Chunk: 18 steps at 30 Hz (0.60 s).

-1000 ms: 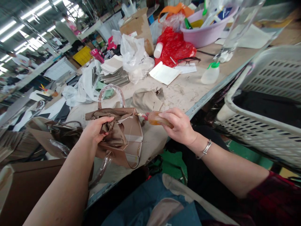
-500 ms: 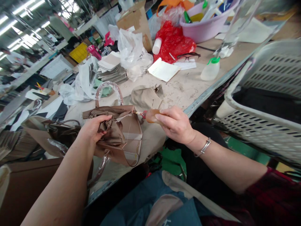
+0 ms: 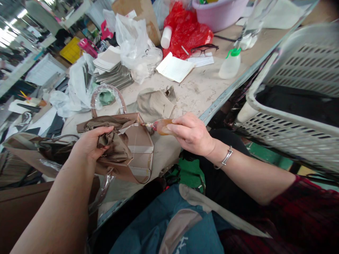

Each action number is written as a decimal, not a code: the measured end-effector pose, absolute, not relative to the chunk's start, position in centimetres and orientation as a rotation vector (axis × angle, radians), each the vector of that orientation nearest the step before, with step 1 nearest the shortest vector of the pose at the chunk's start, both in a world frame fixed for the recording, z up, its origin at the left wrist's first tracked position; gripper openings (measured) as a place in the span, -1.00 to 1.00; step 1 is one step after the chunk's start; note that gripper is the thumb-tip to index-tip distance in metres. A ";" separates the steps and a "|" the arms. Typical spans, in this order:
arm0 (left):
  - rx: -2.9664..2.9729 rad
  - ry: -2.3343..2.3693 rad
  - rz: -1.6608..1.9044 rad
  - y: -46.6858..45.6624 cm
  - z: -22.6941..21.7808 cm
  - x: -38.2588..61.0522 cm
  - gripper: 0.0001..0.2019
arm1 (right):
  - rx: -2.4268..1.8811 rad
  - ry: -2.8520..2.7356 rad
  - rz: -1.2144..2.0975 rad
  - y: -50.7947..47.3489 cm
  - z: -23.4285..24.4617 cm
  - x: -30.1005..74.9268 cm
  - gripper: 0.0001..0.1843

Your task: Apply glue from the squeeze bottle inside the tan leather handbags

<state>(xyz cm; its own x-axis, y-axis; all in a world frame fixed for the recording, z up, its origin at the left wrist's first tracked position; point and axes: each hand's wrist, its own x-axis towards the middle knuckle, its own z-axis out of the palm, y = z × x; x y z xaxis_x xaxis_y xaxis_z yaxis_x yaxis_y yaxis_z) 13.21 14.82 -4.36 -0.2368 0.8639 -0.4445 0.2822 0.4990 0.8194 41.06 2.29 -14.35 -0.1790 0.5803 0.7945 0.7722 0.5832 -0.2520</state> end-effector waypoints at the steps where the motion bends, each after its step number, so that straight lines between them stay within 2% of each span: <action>1: 0.964 1.762 0.756 14.8 -4.3 13.2 -0.86 | -1.104 -1.906 -0.217 2.1 -14.5 41.1 -0.76; 10: 0.946 1.766 0.780 14.4 -4.2 13.2 -0.84 | -1.054 -1.739 -0.206 3.5 -14.3 40.8 -0.78; 18: 0.964 1.791 0.789 14.6 -4.5 13.1 -0.80 | -1.134 -1.917 -0.084 2.2 -15.4 40.5 -0.79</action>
